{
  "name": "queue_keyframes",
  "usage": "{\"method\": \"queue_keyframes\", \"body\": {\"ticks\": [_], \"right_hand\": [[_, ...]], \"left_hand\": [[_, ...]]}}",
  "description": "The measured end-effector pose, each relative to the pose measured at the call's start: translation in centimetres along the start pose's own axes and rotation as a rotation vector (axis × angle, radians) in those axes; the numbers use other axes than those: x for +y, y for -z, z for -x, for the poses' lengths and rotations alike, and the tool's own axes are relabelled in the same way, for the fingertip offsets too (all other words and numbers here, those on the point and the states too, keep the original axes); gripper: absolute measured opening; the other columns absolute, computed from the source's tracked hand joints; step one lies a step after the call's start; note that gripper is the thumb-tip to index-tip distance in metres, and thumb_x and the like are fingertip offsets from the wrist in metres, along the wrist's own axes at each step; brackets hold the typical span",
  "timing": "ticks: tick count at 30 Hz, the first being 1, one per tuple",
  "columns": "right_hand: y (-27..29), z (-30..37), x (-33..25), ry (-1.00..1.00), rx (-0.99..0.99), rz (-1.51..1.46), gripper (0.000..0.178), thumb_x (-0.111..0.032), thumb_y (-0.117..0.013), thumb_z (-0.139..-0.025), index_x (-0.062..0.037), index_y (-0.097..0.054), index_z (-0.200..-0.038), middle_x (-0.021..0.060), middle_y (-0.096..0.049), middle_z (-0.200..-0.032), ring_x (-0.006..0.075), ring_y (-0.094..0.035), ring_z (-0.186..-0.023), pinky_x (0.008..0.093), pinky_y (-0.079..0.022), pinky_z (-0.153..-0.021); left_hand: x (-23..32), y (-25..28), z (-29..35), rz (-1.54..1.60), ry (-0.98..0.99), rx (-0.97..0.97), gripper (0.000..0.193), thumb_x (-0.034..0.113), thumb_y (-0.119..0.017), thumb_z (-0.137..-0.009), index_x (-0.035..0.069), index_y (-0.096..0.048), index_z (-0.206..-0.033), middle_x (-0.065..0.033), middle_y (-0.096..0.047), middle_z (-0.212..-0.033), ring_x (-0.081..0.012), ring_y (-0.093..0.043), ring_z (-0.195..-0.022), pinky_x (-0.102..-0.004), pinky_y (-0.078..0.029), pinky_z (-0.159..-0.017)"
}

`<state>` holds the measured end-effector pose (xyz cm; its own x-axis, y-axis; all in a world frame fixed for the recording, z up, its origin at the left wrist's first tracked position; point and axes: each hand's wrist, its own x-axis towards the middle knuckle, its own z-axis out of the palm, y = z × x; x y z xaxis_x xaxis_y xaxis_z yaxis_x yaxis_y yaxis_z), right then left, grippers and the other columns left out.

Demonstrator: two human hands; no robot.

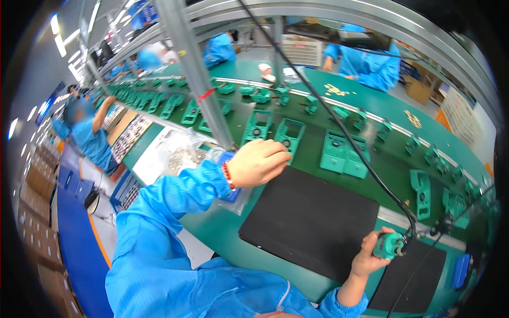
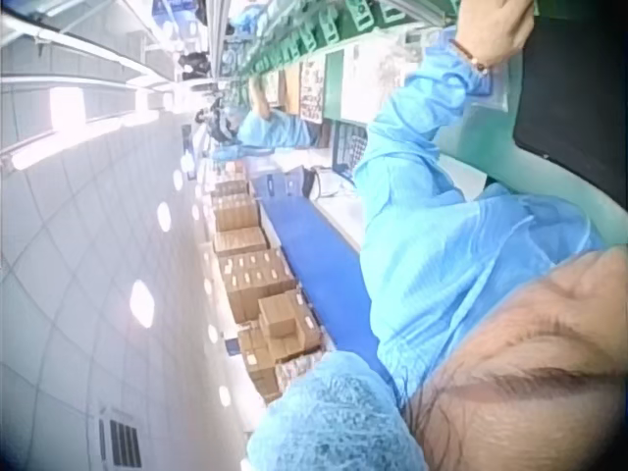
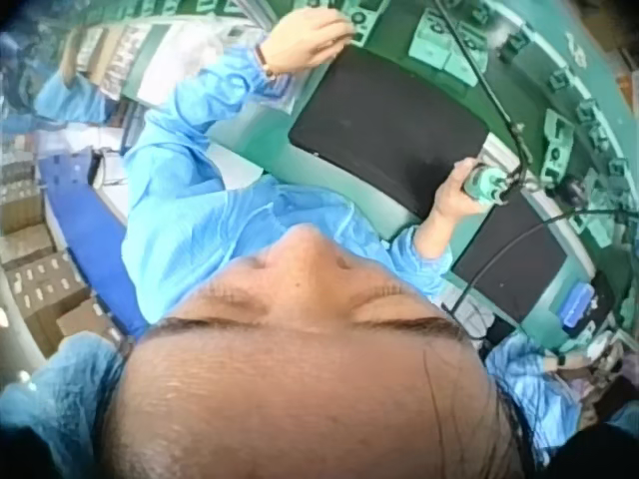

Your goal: The worker is using an electric screwdriver to fasten components into plastic green multimeter housings on an assembly line.

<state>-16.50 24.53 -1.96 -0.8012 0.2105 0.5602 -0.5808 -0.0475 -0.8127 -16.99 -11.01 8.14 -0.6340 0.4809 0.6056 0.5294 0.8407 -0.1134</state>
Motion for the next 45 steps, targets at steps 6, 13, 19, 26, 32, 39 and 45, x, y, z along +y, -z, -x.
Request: {"method": "queue_keyframes", "body": {"ticks": [6, 13, 19, 26, 32, 39, 45], "right_hand": [[1.9, -0.8, -1.6, 0.069, 0.052, 0.175, 0.033, -0.023, -0.066, -0.096, 0.0019, -0.051, -0.111, 0.0067, -0.056, -0.076, 0.0133, -0.050, -0.063, 0.0279, -0.042, -0.056], [0.0, -1.4, -3.0, 0.137, 0.098, 0.220, 0.027, -0.021, -0.068, -0.096, 0.0007, -0.053, -0.098, 0.0079, -0.055, -0.069, 0.0150, -0.048, -0.057, 0.0302, -0.042, -0.052], [1.5, -1.4, 0.2, 0.179, 0.135, 0.222, 0.034, -0.027, -0.067, -0.095, -0.0047, -0.047, -0.111, 0.0084, -0.052, -0.073, 0.0137, -0.044, -0.049, 0.0276, -0.039, -0.046], [-0.1, -2.5, 0.3, 0.232, 0.219, 0.206, 0.036, -0.032, -0.066, -0.096, -0.0045, -0.046, -0.106, 0.0050, -0.048, -0.065, 0.0125, -0.041, -0.047, 0.0239, -0.033, -0.044], [-1.4, -3.1, 0.1, 0.311, 0.188, 0.277, 0.039, -0.037, -0.064, -0.097, -0.0046, -0.046, -0.106, 0.0049, -0.047, -0.059, 0.0127, -0.040, -0.044, 0.0251, -0.032, -0.041], [-3.9, -3.2, -1.0, 0.264, 0.102, 0.380, 0.039, -0.040, -0.061, -0.098, -0.0050, -0.045, -0.102, 0.0030, -0.044, -0.053, 0.0127, -0.039, -0.042, 0.0258, -0.030, -0.041], [-4.4, -3.1, -1.0, 0.258, 0.136, 0.446, 0.039, -0.041, -0.060, -0.098, -0.0051, -0.044, -0.100, 0.0024, -0.043, -0.052, 0.0126, -0.038, -0.042, 0.0259, -0.030, -0.041]], "left_hand": [[-6.9, 6.5, 7.4, 0.103, 0.464, 0.203, 0.008, 0.006, -0.063, -0.087, 0.002, -0.060, -0.093, -0.0092, -0.059, -0.081, -0.0233, -0.061, -0.071, -0.0352, -0.048, -0.061], [-22.5, 5.5, 13.9, -0.135, 1.059, 0.214, 0.026, 0.015, -0.064, -0.087, 0.004, -0.063, -0.110, -0.0193, -0.062, -0.107, -0.0314, -0.065, -0.097, -0.0373, -0.052, -0.086], [-30.8, 0.2, 13.3, -0.262, 1.201, -0.074, 0.052, 0.025, -0.074, -0.079, 0.005, -0.055, -0.123, -0.0245, -0.053, -0.127, -0.0412, -0.059, -0.113, -0.0474, -0.049, -0.097], [-34.7, -6.7, 12.0, -0.370, 1.409, -0.094, 0.046, 0.025, -0.070, -0.083, 0.007, -0.059, -0.123, -0.0246, -0.057, -0.127, -0.0404, -0.059, -0.116, -0.0515, -0.047, -0.098], [-36.0, -11.7, 7.6, -0.241, 1.385, -0.130, 0.045, 0.024, -0.070, -0.082, 0.008, -0.060, -0.122, -0.0241, -0.058, -0.127, -0.0401, -0.059, -0.116, -0.0512, -0.047, -0.099], [-36.8, -11.4, 13.8, -0.226, 1.500, -0.213, 0.043, 0.023, -0.069, -0.082, 0.008, -0.062, -0.122, -0.0235, -0.059, -0.126, -0.0397, -0.059, -0.117, -0.0508, -0.047, -0.099], [-37.3, -9.6, 16.0, -0.217, 1.566, -0.240, 0.043, 0.022, -0.069, -0.081, 0.008, -0.063, -0.121, -0.0230, -0.060, -0.126, -0.0393, -0.059, -0.117, -0.0504, -0.047, -0.100]]}}
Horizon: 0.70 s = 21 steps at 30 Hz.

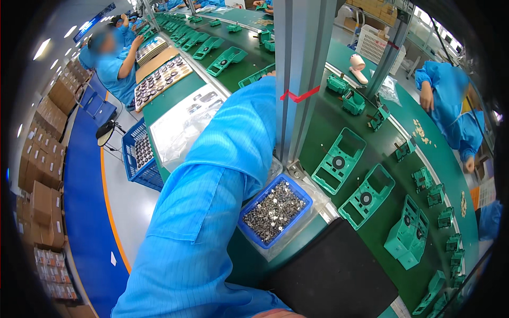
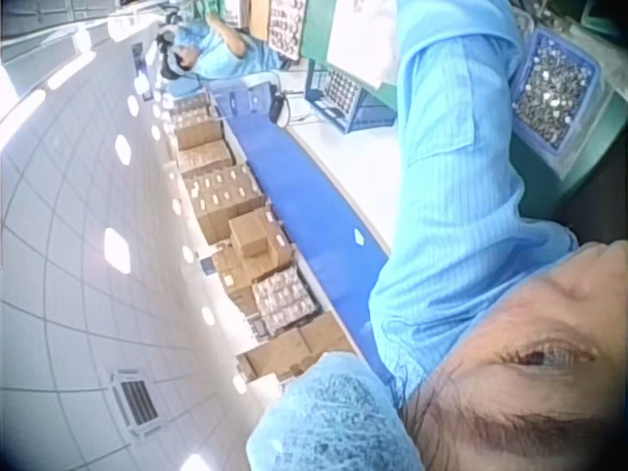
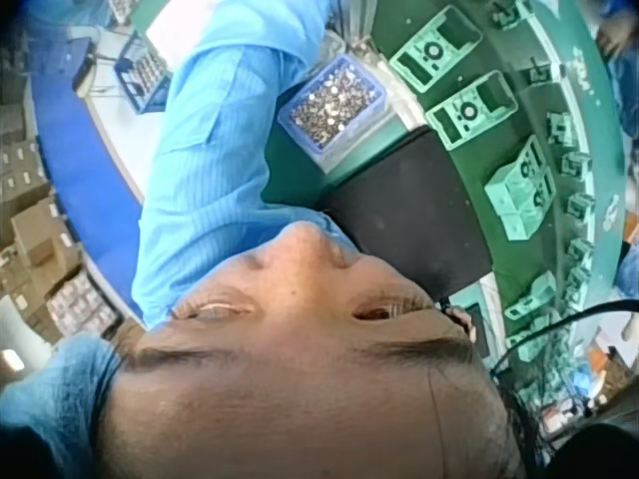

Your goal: The worker is using an electric screwdriver to fasten components into plastic green multimeter housings on an assembly line.

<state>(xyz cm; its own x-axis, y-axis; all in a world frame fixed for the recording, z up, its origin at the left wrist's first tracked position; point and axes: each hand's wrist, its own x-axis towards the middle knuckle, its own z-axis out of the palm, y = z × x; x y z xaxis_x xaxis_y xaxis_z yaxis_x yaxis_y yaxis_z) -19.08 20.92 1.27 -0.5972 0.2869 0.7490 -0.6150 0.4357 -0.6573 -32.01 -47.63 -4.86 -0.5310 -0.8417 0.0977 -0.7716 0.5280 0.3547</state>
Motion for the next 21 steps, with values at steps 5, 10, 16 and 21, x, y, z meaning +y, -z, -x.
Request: {"method": "queue_keyframes", "body": {"ticks": [5, 10, 16, 21], "right_hand": [[-0.5, 0.2, -0.5, -0.011, 0.013, -0.041, 0.039, -0.041, -0.060, -0.098, -0.0051, -0.046, -0.100, 0.0046, -0.047, -0.057, 0.0128, -0.040, -0.044, 0.0257, -0.031, -0.042], [1.4, 1.2, 1.4, -0.061, 0.004, -0.181, 0.037, -0.035, -0.065, -0.097, -0.0039, -0.046, -0.107, 0.0070, -0.052, -0.062, 0.0138, -0.044, -0.046, 0.0256, -0.035, -0.043], [1.5, 1.8, 1.9, -0.022, -0.040, -0.186, 0.037, -0.031, -0.065, -0.097, -0.0042, -0.043, -0.110, 0.0089, -0.053, -0.067, 0.0156, -0.047, -0.049, 0.0262, -0.040, -0.046], [3.0, 2.5, 0.9, -0.195, 0.037, -0.252, 0.025, -0.022, -0.067, -0.096, -0.0020, -0.053, -0.101, 0.0073, -0.057, -0.072, 0.0153, -0.050, -0.060, 0.0293, -0.043, -0.054]], "left_hand": [[2.0, 1.8, -0.5, 0.030, -0.009, -0.013, 0.042, 0.021, -0.068, -0.081, 0.008, -0.064, -0.121, -0.0226, -0.061, -0.126, -0.0390, -0.059, -0.117, -0.0501, -0.047, -0.100], [2.7, 4.9, -0.8, 0.050, -0.011, -0.012, 0.041, 0.020, -0.068, -0.081, 0.008, -0.065, -0.120, -0.0221, -0.062, -0.126, -0.0388, -0.059, -0.118, -0.0498, -0.046, -0.100], [1.2, 10.9, -2.0, 0.073, 0.015, 0.034, 0.041, 0.019, -0.068, -0.080, 0.008, -0.067, -0.120, -0.0217, -0.063, -0.126, -0.0385, -0.059, -0.118, -0.0495, -0.046, -0.100], [3.9, 16.3, 0.4, 0.276, -0.156, 0.336, 0.043, 0.018, -0.065, -0.079, 0.004, -0.067, -0.120, -0.0229, -0.064, -0.124, -0.0385, -0.060, -0.119, -0.0433, -0.046, -0.104]]}}
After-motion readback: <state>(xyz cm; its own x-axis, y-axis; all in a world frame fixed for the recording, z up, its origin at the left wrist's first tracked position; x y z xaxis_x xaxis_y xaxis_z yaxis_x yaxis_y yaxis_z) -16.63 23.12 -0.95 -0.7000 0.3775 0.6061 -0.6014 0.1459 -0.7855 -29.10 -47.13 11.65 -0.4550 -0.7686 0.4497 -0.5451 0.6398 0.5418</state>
